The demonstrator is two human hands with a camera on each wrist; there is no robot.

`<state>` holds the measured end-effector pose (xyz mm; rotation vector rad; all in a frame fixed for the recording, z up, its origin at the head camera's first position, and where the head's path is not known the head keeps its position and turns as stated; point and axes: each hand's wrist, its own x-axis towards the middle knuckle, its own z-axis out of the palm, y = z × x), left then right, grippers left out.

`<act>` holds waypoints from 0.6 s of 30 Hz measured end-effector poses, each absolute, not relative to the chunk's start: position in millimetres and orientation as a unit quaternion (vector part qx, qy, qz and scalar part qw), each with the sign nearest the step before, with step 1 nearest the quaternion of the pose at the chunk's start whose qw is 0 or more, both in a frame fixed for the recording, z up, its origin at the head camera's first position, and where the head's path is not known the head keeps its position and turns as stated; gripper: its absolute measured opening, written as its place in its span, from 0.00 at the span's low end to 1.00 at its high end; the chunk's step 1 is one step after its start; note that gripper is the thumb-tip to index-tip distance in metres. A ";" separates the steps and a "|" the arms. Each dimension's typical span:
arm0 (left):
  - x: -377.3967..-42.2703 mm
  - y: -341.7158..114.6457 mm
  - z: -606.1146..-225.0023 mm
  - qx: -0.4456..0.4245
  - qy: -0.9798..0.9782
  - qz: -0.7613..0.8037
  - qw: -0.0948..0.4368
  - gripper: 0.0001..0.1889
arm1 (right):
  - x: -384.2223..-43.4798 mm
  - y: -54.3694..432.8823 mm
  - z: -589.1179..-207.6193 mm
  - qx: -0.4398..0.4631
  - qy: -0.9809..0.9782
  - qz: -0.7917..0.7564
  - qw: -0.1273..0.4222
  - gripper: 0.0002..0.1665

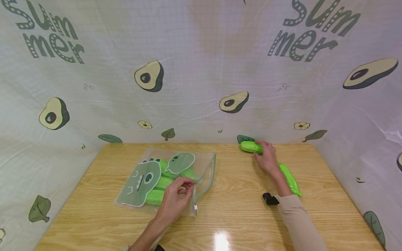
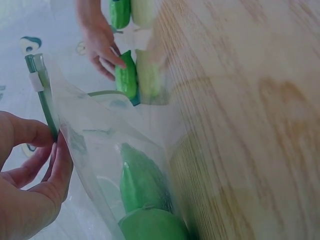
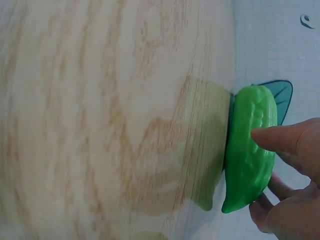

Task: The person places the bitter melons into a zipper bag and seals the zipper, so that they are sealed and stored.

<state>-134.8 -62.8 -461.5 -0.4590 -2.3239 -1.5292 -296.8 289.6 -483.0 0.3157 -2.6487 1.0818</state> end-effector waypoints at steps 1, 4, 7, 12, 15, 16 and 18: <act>-134.9 -62.8 -461.7 -0.160 -0.814 -0.535 0.160 0.09 | -296.3 290.2 -481.4 0.113 -0.913 0.373 0.121 0.30; -135.2 -63.0 -462.1 -0.160 -0.814 -0.535 0.160 0.09 | -294.6 291.1 -478.1 0.116 -0.916 0.368 0.113 0.29; -135.3 -63.3 -462.3 -0.159 -0.814 -0.536 0.157 0.09 | -294.0 292.3 -477.3 0.124 -0.916 0.364 0.112 0.29; -135.2 -63.5 -462.6 -0.161 -0.815 -0.535 0.156 0.09 | -296.7 296.1 -479.7 0.141 -0.916 0.352 0.132 0.27; -135.4 -63.3 -463.2 -0.164 -0.814 -0.533 0.161 0.10 | -296.4 297.2 -479.4 0.146 -0.916 0.348 0.139 0.26; -135.4 -63.3 -463.7 -0.164 -0.814 -0.533 0.161 0.10 | -295.9 297.3 -479.1 0.147 -0.915 0.347 0.141 0.26; -135.2 -63.1 -464.0 -0.164 -0.814 -0.534 0.161 0.10 | -294.6 296.9 -478.3 0.147 -0.915 0.347 0.144 0.26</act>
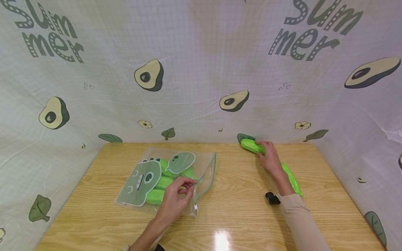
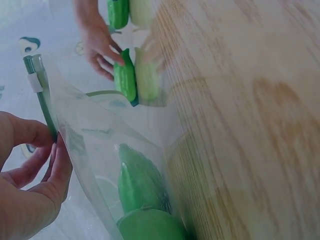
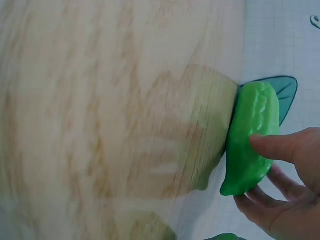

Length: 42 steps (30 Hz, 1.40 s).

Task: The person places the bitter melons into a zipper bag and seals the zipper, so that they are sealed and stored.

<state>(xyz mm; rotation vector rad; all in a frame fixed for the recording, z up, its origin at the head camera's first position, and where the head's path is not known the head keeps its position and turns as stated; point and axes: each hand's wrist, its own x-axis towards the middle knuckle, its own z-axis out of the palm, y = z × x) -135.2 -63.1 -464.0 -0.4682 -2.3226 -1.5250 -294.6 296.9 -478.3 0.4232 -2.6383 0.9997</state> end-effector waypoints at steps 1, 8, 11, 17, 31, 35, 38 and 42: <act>-135.0 -63.0 -464.2 -0.164 -0.813 -0.535 0.161 0.10 | -294.1 297.2 -478.3 0.147 -0.915 0.345 0.146 0.26; -134.2 -62.4 -463.4 -0.165 -0.812 -0.538 0.158 0.10 | -294.6 299.3 -479.9 0.148 -0.921 0.321 0.164 0.27; -134.1 -62.4 -463.1 -0.165 -0.813 -0.537 0.156 0.09 | -293.9 299.7 -479.2 0.147 -0.925 0.309 0.163 0.28; -133.9 -63.4 -464.0 -0.165 -0.813 -0.537 0.152 0.09 | -290.5 298.5 -476.2 0.134 -0.930 0.311 0.141 0.29; -134.2 -63.2 -463.9 -0.161 -0.812 -0.540 0.149 0.09 | -280.2 299.0 -474.0 0.121 -0.923 0.343 0.129 0.29; -134.7 -63.3 -463.7 -0.161 -0.813 -0.540 0.147 0.09 | -276.8 298.7 -472.9 0.125 -0.919 0.350 0.132 0.29; -134.9 -63.4 -463.4 -0.161 -0.813 -0.541 0.146 0.09 | -273.7 296.4 -470.3 0.126 -0.917 0.354 0.134 0.29; -134.6 -63.5 -462.4 -0.156 -0.812 -0.544 0.142 0.09 | -269.7 292.6 -467.0 0.128 -0.914 0.359 0.138 0.28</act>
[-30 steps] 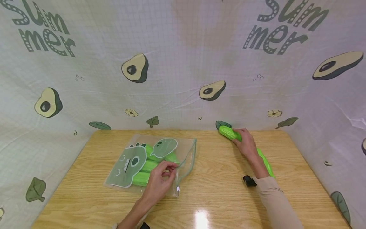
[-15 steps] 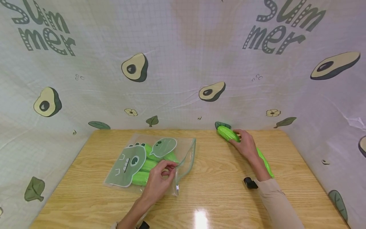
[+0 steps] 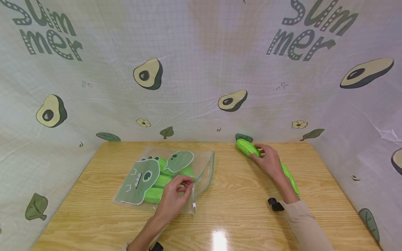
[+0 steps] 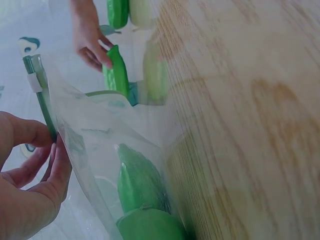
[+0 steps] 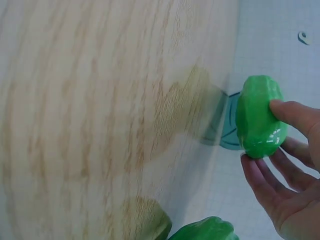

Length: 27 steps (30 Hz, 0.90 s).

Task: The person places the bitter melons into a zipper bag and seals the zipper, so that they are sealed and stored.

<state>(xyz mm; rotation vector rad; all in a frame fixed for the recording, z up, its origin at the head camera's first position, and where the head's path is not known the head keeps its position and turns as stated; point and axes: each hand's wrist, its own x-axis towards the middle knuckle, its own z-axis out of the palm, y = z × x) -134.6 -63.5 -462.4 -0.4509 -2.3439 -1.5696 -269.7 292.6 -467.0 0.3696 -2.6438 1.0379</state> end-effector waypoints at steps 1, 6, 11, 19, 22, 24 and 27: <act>-134.7 -63.6 -462.2 -0.156 -0.812 -0.545 0.141 0.09 | -268.6 291.7 -466.8 0.129 -0.913 0.361 0.140 0.28; -135.0 -63.9 -462.1 -0.156 -0.811 -0.546 0.143 0.09 | -265.1 288.5 -467.6 0.134 -0.907 0.372 0.145 0.27; -135.3 -63.8 -462.4 -0.156 -0.811 -0.546 0.144 0.09 | -260.4 285.9 -467.4 0.135 -0.903 0.379 0.147 0.27; -136.0 -63.0 -462.2 -0.158 -0.810 -0.546 0.146 0.10 | -252.4 283.8 -463.3 0.134 -0.902 0.387 0.141 0.27; -136.2 -62.9 -462.7 -0.159 -0.810 -0.546 0.145 0.10 | -249.0 283.6 -462.7 0.128 -0.904 0.385 0.136 0.27; -136.2 -62.8 -463.1 -0.159 -0.809 -0.547 0.144 0.10 | -246.6 283.8 -463.1 0.125 -0.905 0.383 0.134 0.27; -136.1 -62.8 -463.5 -0.160 -0.808 -0.548 0.145 0.09 | -243.4 284.1 -463.9 0.123 -0.906 0.383 0.135 0.27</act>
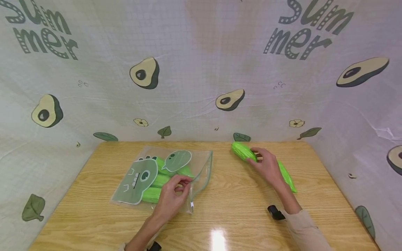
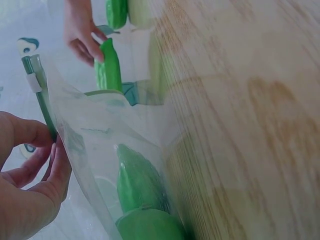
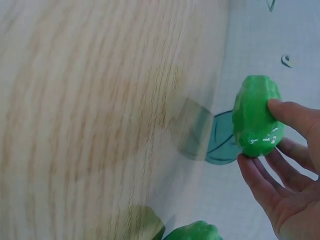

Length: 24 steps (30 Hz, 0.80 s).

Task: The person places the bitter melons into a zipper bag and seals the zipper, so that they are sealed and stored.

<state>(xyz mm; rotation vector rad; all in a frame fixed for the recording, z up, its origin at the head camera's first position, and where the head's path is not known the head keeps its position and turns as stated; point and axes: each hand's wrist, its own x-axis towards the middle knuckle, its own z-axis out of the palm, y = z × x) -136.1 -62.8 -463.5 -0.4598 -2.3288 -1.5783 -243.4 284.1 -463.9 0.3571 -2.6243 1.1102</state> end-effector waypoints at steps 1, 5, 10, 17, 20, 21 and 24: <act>-136.0 -63.0 -463.4 -0.160 -0.808 -0.548 0.145 0.09 | -242.3 283.9 -464.0 0.124 -0.905 0.384 0.134 0.27; -135.5 -63.1 -463.0 -0.160 -0.808 -0.549 0.142 0.09 | -238.0 283.5 -464.4 0.127 -0.903 0.388 0.132 0.27; -135.6 -62.4 -463.3 -0.160 -0.809 -0.548 0.142 0.10 | -230.7 282.0 -462.7 0.133 -0.900 0.392 0.136 0.27; -135.9 -61.7 -463.7 -0.160 -0.808 -0.549 0.143 0.09 | -221.9 277.4 -460.6 0.134 -0.901 0.391 0.133 0.27; -136.1 -62.0 -463.9 -0.160 -0.808 -0.548 0.144 0.09 | -219.5 275.0 -460.4 0.132 -0.901 0.393 0.127 0.27; -136.2 -62.1 -463.9 -0.160 -0.808 -0.548 0.144 0.10 | -218.7 274.3 -460.4 0.132 -0.901 0.393 0.126 0.27; -136.6 -62.4 -464.0 -0.160 -0.809 -0.546 0.146 0.10 | -215.9 272.2 -460.2 0.133 -0.902 0.392 0.124 0.27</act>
